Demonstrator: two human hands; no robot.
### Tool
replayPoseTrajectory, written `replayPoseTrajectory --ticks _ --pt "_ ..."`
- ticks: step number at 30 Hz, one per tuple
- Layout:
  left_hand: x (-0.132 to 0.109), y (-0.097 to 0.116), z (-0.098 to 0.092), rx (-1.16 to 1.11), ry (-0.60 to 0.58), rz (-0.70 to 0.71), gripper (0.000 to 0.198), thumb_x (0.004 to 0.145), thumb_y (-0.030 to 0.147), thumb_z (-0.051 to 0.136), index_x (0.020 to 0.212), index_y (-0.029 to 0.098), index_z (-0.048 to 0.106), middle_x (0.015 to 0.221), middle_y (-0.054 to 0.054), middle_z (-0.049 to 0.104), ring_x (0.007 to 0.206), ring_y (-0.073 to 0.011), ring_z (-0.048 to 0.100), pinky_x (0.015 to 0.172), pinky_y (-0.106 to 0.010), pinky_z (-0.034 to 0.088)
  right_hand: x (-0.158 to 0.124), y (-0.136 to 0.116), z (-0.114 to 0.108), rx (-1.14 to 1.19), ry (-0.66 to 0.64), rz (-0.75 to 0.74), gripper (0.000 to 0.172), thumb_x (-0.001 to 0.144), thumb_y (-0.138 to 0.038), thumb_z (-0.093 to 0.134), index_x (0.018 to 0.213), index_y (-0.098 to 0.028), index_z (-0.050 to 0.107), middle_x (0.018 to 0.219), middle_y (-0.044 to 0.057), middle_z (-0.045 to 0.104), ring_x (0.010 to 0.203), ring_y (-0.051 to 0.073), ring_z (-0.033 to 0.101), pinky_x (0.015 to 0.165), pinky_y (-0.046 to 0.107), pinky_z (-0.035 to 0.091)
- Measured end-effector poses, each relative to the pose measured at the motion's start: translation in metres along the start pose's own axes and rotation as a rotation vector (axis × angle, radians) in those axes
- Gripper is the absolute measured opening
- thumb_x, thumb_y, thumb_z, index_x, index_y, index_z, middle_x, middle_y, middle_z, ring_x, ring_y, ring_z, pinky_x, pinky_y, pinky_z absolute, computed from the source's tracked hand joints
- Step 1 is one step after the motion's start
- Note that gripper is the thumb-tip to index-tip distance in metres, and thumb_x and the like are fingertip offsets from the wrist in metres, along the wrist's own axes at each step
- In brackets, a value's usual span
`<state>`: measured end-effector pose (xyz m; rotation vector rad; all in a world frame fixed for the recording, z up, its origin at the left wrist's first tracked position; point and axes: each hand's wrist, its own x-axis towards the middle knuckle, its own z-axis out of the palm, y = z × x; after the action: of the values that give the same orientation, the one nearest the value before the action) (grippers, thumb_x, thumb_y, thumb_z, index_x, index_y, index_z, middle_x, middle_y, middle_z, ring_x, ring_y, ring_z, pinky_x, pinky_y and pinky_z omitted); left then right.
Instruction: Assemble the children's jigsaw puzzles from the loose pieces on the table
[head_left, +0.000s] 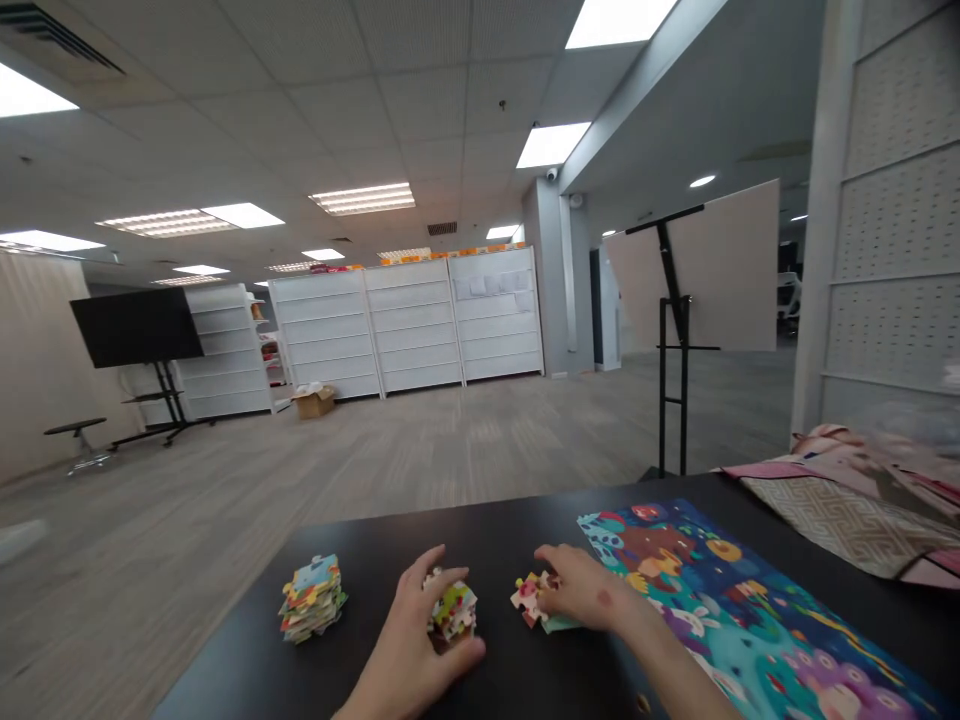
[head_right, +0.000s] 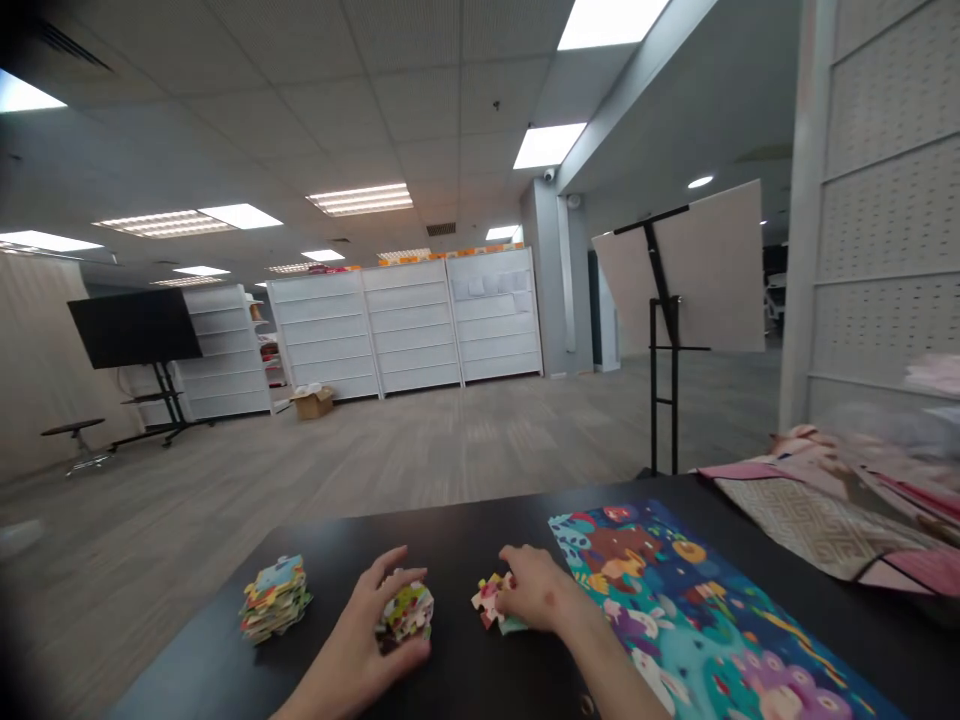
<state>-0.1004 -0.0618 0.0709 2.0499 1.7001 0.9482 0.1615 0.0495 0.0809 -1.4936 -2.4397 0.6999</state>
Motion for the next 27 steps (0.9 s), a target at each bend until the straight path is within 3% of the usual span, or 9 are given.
replayPoseTrajectory --ticks 3,7,12,15,19,23,27 --pt "-0.007 0.000 0.005 0.076 -0.067 -0.003 0.076 0.066 0.021 0.082 0.139 0.027 0.061 0.159 -0.012 0.036 0.146 -0.0384 0.032 0.121 -0.050 0.026 -0.003 -0.008 0.003 -0.010 -0.008 0.045 0.072 0.062 -0.024 0.075 0.132 -0.014 0.062 0.129 0.021 0.064 0.125 0.040 0.059 0.101 0.043 0.045" --pt "-0.010 -0.008 0.015 0.074 -0.059 0.085 0.064 0.081 0.014 0.066 0.141 0.034 0.058 0.158 -0.007 0.040 0.144 -0.0302 0.040 0.120 -0.044 0.033 -0.004 -0.016 0.006 0.017 -0.030 0.046 0.076 0.056 -0.019 0.076 0.131 -0.014 0.061 0.128 0.018 0.062 0.121 0.034 0.061 0.098 0.036 0.046" --pt "-0.011 -0.014 0.015 0.111 -0.037 0.149 0.062 0.088 0.013 0.058 0.143 0.040 0.055 0.157 -0.003 0.041 0.143 -0.0279 0.042 0.118 -0.044 0.036 0.001 -0.017 0.013 0.077 -0.059 0.017 0.083 0.049 -0.014 0.080 0.130 -0.016 0.060 0.119 0.009 0.064 0.105 0.025 0.064 0.087 0.028 0.049" --pt "-0.013 -0.015 0.012 0.096 -0.026 0.162 0.063 0.087 0.013 0.061 0.144 0.040 0.054 0.157 -0.004 0.041 0.143 -0.0277 0.042 0.118 -0.044 0.036 0.005 -0.015 0.018 0.107 -0.042 0.016 0.081 0.049 -0.013 0.080 0.127 -0.016 0.061 0.114 0.007 0.064 0.100 0.023 0.063 0.082 0.027 0.048" --pt "-0.011 -0.014 0.015 0.054 0.004 0.110 0.077 0.070 0.015 0.078 0.141 0.036 0.058 0.157 -0.006 0.041 0.142 -0.0318 0.042 0.119 -0.044 0.035 0.009 -0.016 0.019 0.148 -0.044 0.007 0.071 0.045 -0.013 0.081 0.114 -0.017 0.066 0.105 0.004 0.064 0.094 0.023 0.060 0.077 0.028 0.045" --pt "-0.008 -0.017 0.023 -0.009 0.060 0.070 0.069 0.072 0.010 0.069 0.137 0.031 0.063 0.155 -0.008 0.043 0.140 -0.0302 0.046 0.118 -0.043 0.035 0.005 -0.022 0.020 0.256 -0.100 -0.002 0.066 0.043 -0.013 0.081 0.108 -0.020 0.066 0.096 0.000 0.064 0.084 0.020 0.059 0.067 0.026 0.043" --pt "-0.006 -0.020 0.025 -0.081 0.102 0.050 0.074 0.067 0.007 0.066 0.138 0.025 0.061 0.155 -0.011 0.042 0.141 -0.0308 0.045 0.118 -0.042 0.034 -0.006 -0.030 0.016 0.447 -0.194 -0.048 0.064 0.046 -0.012 0.075 0.108 -0.020 0.065 0.084 -0.003 0.065 0.074 0.016 0.060 0.060 0.024 0.042"
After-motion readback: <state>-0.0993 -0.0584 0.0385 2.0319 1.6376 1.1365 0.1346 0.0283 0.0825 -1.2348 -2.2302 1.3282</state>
